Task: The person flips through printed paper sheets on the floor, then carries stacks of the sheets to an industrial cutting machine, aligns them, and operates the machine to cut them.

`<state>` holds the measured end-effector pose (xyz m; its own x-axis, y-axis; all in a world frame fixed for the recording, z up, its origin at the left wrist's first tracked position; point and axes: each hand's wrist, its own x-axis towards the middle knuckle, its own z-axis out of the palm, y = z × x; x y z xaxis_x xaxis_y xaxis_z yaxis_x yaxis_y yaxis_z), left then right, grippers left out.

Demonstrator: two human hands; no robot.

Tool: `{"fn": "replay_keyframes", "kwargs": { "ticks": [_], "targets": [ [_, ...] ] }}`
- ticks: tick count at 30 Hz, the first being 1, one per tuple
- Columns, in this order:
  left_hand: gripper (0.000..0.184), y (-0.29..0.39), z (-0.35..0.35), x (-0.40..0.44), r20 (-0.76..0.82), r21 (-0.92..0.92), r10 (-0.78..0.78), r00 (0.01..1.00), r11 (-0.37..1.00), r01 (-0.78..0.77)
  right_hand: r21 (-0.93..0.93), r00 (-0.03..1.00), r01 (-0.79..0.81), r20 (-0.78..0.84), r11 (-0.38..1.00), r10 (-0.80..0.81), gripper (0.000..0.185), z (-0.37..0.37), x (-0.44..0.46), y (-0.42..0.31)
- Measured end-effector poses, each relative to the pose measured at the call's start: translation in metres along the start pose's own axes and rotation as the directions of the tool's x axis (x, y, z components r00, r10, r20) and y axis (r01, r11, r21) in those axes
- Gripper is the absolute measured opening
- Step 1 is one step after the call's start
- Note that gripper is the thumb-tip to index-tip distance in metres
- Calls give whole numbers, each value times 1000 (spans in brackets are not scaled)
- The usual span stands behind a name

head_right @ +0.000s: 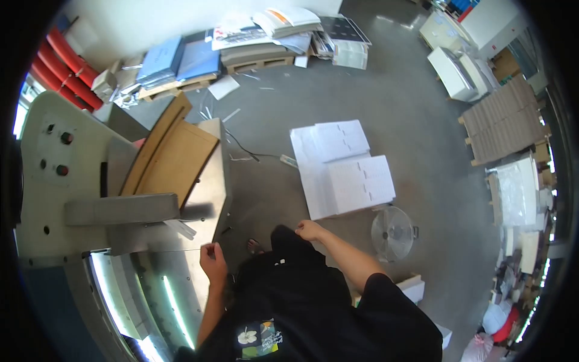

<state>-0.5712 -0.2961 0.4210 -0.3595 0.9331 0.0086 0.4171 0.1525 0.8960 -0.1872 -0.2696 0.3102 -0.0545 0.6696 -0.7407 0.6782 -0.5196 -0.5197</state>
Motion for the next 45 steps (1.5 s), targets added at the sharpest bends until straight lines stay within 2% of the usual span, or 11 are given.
{"fn": "replay_keyframes", "kwargs": {
  "ticks": [4, 8, 14, 17, 21, 25, 28, 31, 34, 37, 45],
  "targets": [
    [13, 47, 31, 41, 165, -4, -3, 986, 1000, 3, 311, 988, -119, -56, 943, 143, 46, -10, -1, 41],
    [12, 84, 82, 82, 261, -58, 0, 965, 998, 16, 279, 978, -148, -101, 949, 182, 43, -41, 32, 56],
    [13, 91, 193, 165, 112, 230, 79, 991, 968, -103, 166, 971, -81, -211, 983, 115, 46, -145, 161, 63],
    [12, 87, 260, 183, 160, 293, -85, 983, 956, 36, 242, 936, -98, -306, 965, 172, 49, -198, 269, 90],
    [13, 49, 350, 165, 356, 432, -424, 833, 865, 256, 205, 834, -151, -498, 967, 236, 51, -259, 445, 166],
    [15, -7, 383, 125, 362, 645, -779, 511, 606, 466, 131, 788, -401, -456, 907, 415, 55, -281, 581, 253],
    [16, -38, 380, 106, 335, 759, -851, 405, 498, 419, 78, 745, -542, -418, 837, 521, 53, -285, 651, 301],
    [19, -56, 384, 103, 300, 809, -909, 289, 403, 427, 2, 741, -553, -455, 833, 493, 67, -279, 702, 336],
    [20, -62, 408, 111, 120, 740, -977, 175, 205, 641, -95, 683, -629, -542, 772, 489, 102, -275, 738, 354],
    [20, -63, 442, 131, 56, 666, -995, 85, 101, 739, -45, 702, -648, -420, 760, 574, 104, -276, 749, 350],
    [19, -65, 488, 170, 130, 543, -991, 36, 101, 833, -215, 683, -677, -538, 704, 493, 94, -259, 764, 356]
  ]
}}
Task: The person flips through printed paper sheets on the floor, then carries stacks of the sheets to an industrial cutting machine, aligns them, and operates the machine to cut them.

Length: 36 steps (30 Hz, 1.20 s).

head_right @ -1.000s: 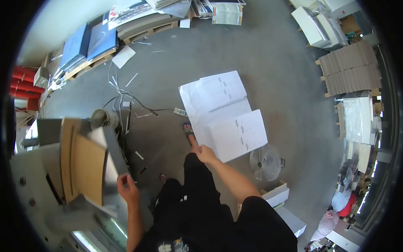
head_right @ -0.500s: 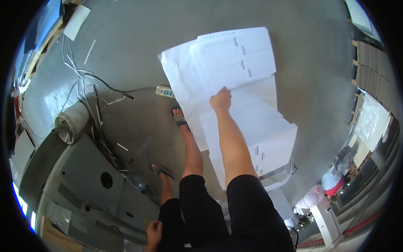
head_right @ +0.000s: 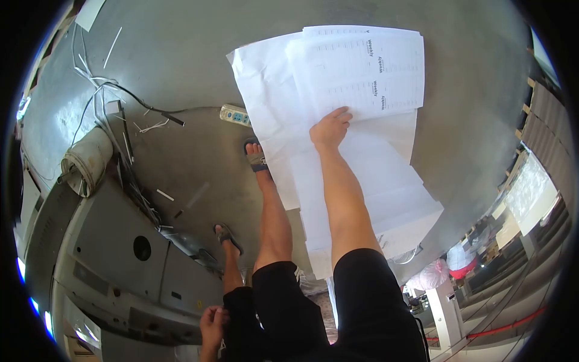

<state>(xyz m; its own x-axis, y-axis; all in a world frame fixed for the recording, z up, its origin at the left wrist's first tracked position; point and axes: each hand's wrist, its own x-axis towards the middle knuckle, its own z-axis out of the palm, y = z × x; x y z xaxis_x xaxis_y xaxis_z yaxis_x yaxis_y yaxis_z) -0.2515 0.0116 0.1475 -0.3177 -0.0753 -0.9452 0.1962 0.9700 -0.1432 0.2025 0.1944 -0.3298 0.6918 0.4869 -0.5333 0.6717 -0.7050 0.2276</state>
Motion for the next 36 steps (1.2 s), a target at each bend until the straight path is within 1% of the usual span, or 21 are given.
{"fn": "replay_keyframes", "kwargs": {
  "ticks": [2, 7, 9, 10, 12, 14, 15, 18, 20, 21, 22, 24, 26, 28, 29, 30, 32, 33, 34, 35, 36],
  "targets": [
    [16, 8, 4, 1, -56, -93, 4, 998, 996, -9, 18, 1000, 15, -3, 1000, -14, 90, -1, 2, 2],
    [18, 18, 8, -5, -43, -66, 7, 999, 998, -10, 26, 998, 55, 3, 998, -55, 77, -6, 1, 23],
    [18, 19, 11, -7, -18, -53, 10, 1000, 999, -11, -12, 987, 161, 0, 987, -161, 68, -11, -1, 34],
    [18, 19, 11, -7, -18, -48, 9, 1000, 999, -10, -11, 988, 156, 2, 988, -156, 68, -9, 0, 39],
    [18, 20, 13, -12, -9, -49, 32, 999, 998, -33, -31, 957, 289, -14, 957, -289, 51, -11, 0, 55],
    [18, 26, 10, -26, -8, -41, 49, 999, 998, -50, 27, 958, 277, 70, 961, -278, 34, -53, 3, 73],
    [19, 29, 9, -31, -2, -38, 65, 998, 997, -65, 34, 967, 252, 35, 967, -253, 25, -75, 1, 79],
    [18, 30, 2, -53, 32, -69, 138, 990, 988, -136, 32, 969, 249, 1, 968, -249, 32, -163, -1, 118],
    [19, 33, -1, -72, 58, -74, 182, 981, 981, -178, 52, 973, 232, 11, 971, -232, 35, -252, -11, 139],
    [19, 35, -2, -81, 78, -70, 197, 977, 979, -192, 22, 972, 235, 18, 972, -236, 34, -291, -15, 151],
    [19, 36, -3, -90, 88, -82, 236, 968, 970, -229, 28, 972, 235, -24, 972, -235, 34, -328, -27, 157],
    [20, 38, -1, -106, 147, -51, 262, 954, 965, -258, -46, 943, 330, 50, 943, -328, 36, -404, -58, 172],
    [23, 46, 6, -124, 188, -53, 310, 932, 951, -306, -18, 917, 398, 33, 917, -397, 43, -471, -119, 169],
    [28, 73, 20, -147, 319, -57, 500, 805, 858, -510, 11, 855, 516, 65, 857, -515, 52, -506, -183, 168],
    [32, 88, 26, -160, 354, -22, 558, 751, 808, -589, 12, 814, 572, 115, 820, -569, 55, -519, -221, 164],
    [35, 104, 30, -173, 375, 10, 608, 700, 752, -659, 36, 749, 658, 76, 752, -659, 58, -519, -259, 163],
    [48, 123, 46, -189, 305, -173, 719, 625, 687, -706, 33, 649, 754, 109, 655, -753, 66, -529, -347, 150],
    [61, 134, 51, -199, 264, -302, 744, 613, 668, -680, 19, 618, 779, 141, 626, -773, 66, -531, -392, 142],
    [75, 151, 43, -235, 222, -395, 710, 668, 692, -605, 24, 566, 816, 168, 577, -807, 67, -535, -439, 136],
    [82, 144, 47, -223, 64, -466, 654, 753, 687, -557, 38, 505, 855, 163, 517, -848, 70, -528, -480, 133],
    [79, 136, 38, -217, 132, -684, 613, 779, 625, -376, 54, 422, 899, 164, 436, -892, 73, -516, -516, 133]
  ]
}}
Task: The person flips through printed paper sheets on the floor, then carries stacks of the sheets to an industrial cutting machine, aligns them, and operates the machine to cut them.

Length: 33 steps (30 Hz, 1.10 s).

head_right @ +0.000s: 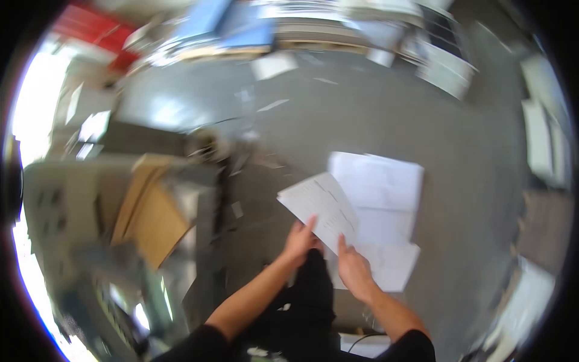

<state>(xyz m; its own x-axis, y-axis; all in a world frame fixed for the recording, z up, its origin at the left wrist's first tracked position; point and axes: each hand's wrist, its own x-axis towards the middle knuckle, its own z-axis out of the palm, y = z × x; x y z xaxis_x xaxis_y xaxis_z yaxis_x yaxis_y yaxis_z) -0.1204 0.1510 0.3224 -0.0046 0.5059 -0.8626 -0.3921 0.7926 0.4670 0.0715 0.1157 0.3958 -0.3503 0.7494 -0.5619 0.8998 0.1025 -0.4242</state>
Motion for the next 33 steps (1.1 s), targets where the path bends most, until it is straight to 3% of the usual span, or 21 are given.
{"fn": "replay_keyframes", "kwargs": {
  "ticks": [1, 2, 4, 5, 7, 9, 11, 13, 14, 16, 17, 19, 20, 22, 23, 24, 26, 27, 31, 32, 33],
  "targets": [
    [65, -1, -15, -10, -176, 187, 154, 972, 975, -121, 26, 998, 64, 13, 998, -65, 76, 17, -10, -30],
    [45, -15, -40, -19, -300, 637, 439, 847, 753, -165, 52, 992, 123, 32, 991, -124, 79, 33, -19, -60],
    [30, -4, -87, -69, -371, 647, 460, 806, 751, -131, 49, 988, 89, 120, 995, -95, 81, 68, -34, -113],
    [30, -1, -120, -88, -256, 704, 431, 865, 696, -139, 30, 983, 131, 126, 991, -134, 79, 88, -45, -140],
    [28, -15, -174, -126, -211, 725, 485, 849, 660, -197, 55, 975, 164, 140, 985, -170, 74, 128, -69, -187],
    [28, -35, -222, -168, -182, 714, 517, 836, 655, -249, 100, 958, 175, 211, 979, -193, 79, 162, -108, -239],
    [27, -57, -271, -212, 11, 799, 520, 854, 509, -320, 82, 907, 289, 296, 954, -300, 88, 213, -130, -256],
    [24, -64, -296, -242, -15, 767, 530, 848, 550, -330, 414, 799, 327, 359, 849, -483, 83, 234, -146, -270],
    [23, -76, -322, -269, 131, 813, 518, 846, 433, -390, 525, 773, 144, 469, 839, -427, 78, 251, -152, -279],
    [24, -95, -368, -323, 313, 831, 553, 772, 234, -505, 478, 692, 340, 456, 810, -559, 82, 281, -135, -267],
    [26, -102, -386, -349, 354, 816, 615, 704, 164, -554, 607, 750, 194, 415, 770, -516, 89, 284, -133, -267],
    [24, -82, -430, -442, 343, 821, 597, 725, 184, -540, 454, 867, -319, 495, 832, 62, 86, 280, -122, -270],
    [23, -75, -454, -485, 369, 795, 607, 704, 187, -577, 563, 886, -367, 454, 740, 94, 85, 286, -110, -251],
    [20, -77, -501, -559, 394, 755, 647, 652, 176, -631, 697, 930, -254, 366, 670, -29, 91, 275, -101, -256],
    [19, -82, -521, -591, 394, 742, 679, 619, 163, -651, 791, 895, 23, 256, 612, -365, 75, 274, -96, -263],
    [16, -84, -536, -627, 346, 720, 715, 607, 213, -661, 785, 895, 35, 251, 618, -369, 75, 269, -93, -274],
    [17, -106, -571, -674, 196, 723, 736, 648, 337, -602, 929, 730, -199, 352, 311, -586, 65, 264, -94, -316],
    [20, -120, -589, -691, 97, 746, 718, 689, 406, -528, 943, 712, -194, 325, 271, -623, 67, 269, -92, -340],
    [26, -195, -630, -749, -344, 575, 753, 561, 641, -508, 959, 678, -19, 221, 283, -701, 61, 261, -95, -455],
    [22, -224, -641, -752, -498, 374, 650, 574, 758, -534, 960, 659, 40, 183, 277, -729, 60, 257, -94, -479],
    [21, -250, -654, -751, -549, 297, 650, 525, 739, -605, 979, 619, 29, 141, 202, -772, 53, 248, -103, -513]
  ]
}}
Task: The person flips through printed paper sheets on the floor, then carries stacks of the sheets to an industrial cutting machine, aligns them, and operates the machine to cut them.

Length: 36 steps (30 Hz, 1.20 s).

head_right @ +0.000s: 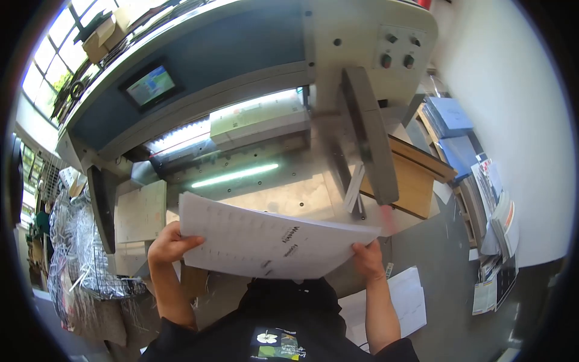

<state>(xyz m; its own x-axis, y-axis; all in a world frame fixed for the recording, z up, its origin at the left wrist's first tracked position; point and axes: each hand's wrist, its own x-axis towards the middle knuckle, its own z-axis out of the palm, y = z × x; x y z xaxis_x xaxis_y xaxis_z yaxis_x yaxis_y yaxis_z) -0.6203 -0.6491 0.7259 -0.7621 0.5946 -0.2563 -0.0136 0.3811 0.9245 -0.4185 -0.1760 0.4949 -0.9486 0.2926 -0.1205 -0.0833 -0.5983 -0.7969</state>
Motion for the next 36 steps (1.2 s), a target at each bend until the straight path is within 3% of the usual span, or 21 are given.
{"fn": "replay_keyframes", "kwargs": {
  "ticks": [2, 4, 5, 7, 8, 10, 11, 12, 13, 14, 16, 17, 20, 24, 26, 29, 30, 31, 33, 35, 36],
  "targets": [
    [20, -50, -24, -9, -162, -157, 41, 986, 985, -67, 20, 994, 69, 85, 997, -71, 41, 41, 39, -17],
    [21, -95, -45, -8, -314, -265, 55, 948, 954, -143, -155, 980, 180, 113, 971, -164, 36, 88, 77, -27],
    [24, -113, -54, -3, -364, -239, 103, 926, 950, -199, -248, 967, 225, 180, 942, -183, 36, 96, 92, -27],
    [26, -161, -80, 7, -408, -251, 102, 907, 943, -219, -385, 961, 272, 154, 882, -229, 35, 120, 119, -21],
    [27, -172, -98, 9, -515, -180, -6, 857, 979, -101, -414, 948, 317, 165, 854, -272, 35, 158, 139, -12],
    [30, -193, -122, 19, -483, -292, 84, 872, 923, -251, -409, 939, 315, 263, 856, -220, 35, 181, 159, -2],
    [41, -181, -134, 17, -405, -285, -36, 914, 954, -89, -405, 957, 262, 225, 876, -182, 37, 182, 167, 6],
    [46, -193, -144, 24, -380, -248, 72, 922, 953, -176, -396, 971, 213, 188, 893, -149, 40, 185, 177, 17],
    [51, -209, -154, 34, -344, -210, 180, 921, 942, -263, -497, 949, 274, 278, 823, -148, 45, 216, 176, 15],
    [56, -217, -163, 42, -296, -39, 191, 936, 977, -211, -499, 953, 263, 270, 826, -140, 45, 215, 180, 33],
    [52, -223, -166, 49, -304, -269, -74, 950, 963, -11, -646, 985, 45, 154, 762, 72, 54, 207, 193, 67],
    [43, -235, -167, 59, -287, -382, -1, 958, 917, -113, -631, 993, 36, 112, 775, 44, 53, 220, 188, 70],
    [36, -253, -165, 68, -353, -455, -112, 929, 888, -66, -616, 1000, -11, 8, 788, 20, 43, 226, 189, 83],
    [26, -237, -170, 70, -441, -366, -102, 892, 928, -75, -683, 986, 73, -57, 727, -154, 27, 248, 195, 70],
    [22, -216, -181, 66, -514, -349, 9, 858, 911, -219, -703, 972, 123, -57, 700, -228, 23, 270, 198, 52],
    [21, -199, -196, 59, -530, -284, 74, 845, 923, -259, -698, 947, 258, 44, 668, -319, 28, 268, 206, 42],
    [26, -194, -203, 62, -494, -227, 246, 834, 890, -396, -696, 946, 256, 40, 671, -320, 28, 262, 212, 41],
    [26, -192, -209, 63, -491, -229, 242, 837, 891, -391, -661, 967, 240, 98, 711, -235, 33, 254, 215, 41],
    [28, -196, -215, 61, -314, -326, 83, 946, 926, -190, -634, 978, 208, 159, 745, -137, 38, 243, 219, 59],
    [28, -226, -209, 68, -260, -324, 29, 965, 939, -115, -671, 1000, 16, -7, 742, -27, 44, 247, 221, 84],
    [29, -240, -206, 73, -204, -305, -15, 979, 951, -49, -625, 999, 30, -17, 780, -52, 46, 255, 218, 93]
  ]
}}
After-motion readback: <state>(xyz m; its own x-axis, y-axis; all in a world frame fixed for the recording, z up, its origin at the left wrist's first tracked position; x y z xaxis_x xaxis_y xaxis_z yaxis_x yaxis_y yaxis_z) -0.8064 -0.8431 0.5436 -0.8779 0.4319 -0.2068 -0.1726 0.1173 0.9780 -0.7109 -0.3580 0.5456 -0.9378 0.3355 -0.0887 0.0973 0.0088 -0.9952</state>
